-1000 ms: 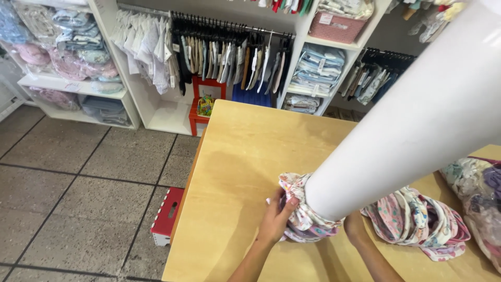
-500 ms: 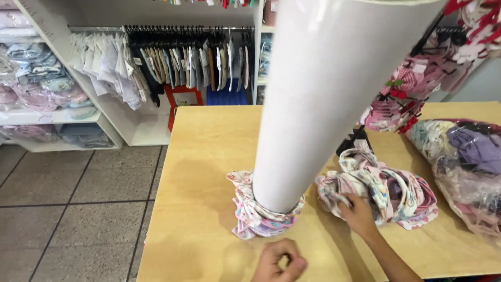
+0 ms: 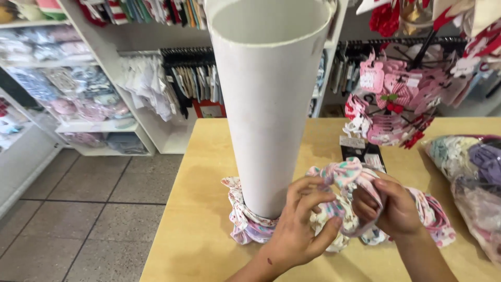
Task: The person arranges various patterned headbands onto a white cylindrical display stand placed on a wooden table. They pick up headbands from a pile, stretch them over the top of the cylinder, and slide them down to stack them neatly. The person occasionally adjusts the position of the headbands to ensure they are aligned.
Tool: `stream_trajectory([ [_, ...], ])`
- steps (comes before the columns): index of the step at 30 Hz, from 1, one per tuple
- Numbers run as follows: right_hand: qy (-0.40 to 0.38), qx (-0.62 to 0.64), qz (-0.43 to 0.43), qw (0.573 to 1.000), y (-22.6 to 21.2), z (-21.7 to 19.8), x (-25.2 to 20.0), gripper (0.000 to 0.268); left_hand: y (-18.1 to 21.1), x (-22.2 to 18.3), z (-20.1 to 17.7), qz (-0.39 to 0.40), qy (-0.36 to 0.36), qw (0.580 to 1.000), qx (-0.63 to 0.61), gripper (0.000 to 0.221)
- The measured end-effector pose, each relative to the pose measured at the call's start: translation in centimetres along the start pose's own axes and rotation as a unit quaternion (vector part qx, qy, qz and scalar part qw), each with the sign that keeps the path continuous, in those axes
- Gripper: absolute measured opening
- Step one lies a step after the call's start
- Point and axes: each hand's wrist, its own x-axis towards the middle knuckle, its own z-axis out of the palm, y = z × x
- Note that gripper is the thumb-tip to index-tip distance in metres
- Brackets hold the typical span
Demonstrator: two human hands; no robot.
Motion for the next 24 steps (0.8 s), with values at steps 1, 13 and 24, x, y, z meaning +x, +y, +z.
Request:
stream_trajectory([
  [1,-0.062,-0.025,-0.025,0.997,-1.3,1.6,0.0,0.036,0.7,1.3,-0.4,0.039,0.015,0.997,0.061,0.042],
  [13,0.012,-0.227,-0.138,0.964,-6.1,-0.4,1.5,0.038,0.5,10.4,1.7,0.069,-0.151,0.839,0.519,0.048],
  [24,-0.033,-0.674,-0.371,0.638,-12.4,6.7,0.6,0.021,7.9,16.3,-0.4,-0.139,-0.366,0.808,0.440,0.051],
])
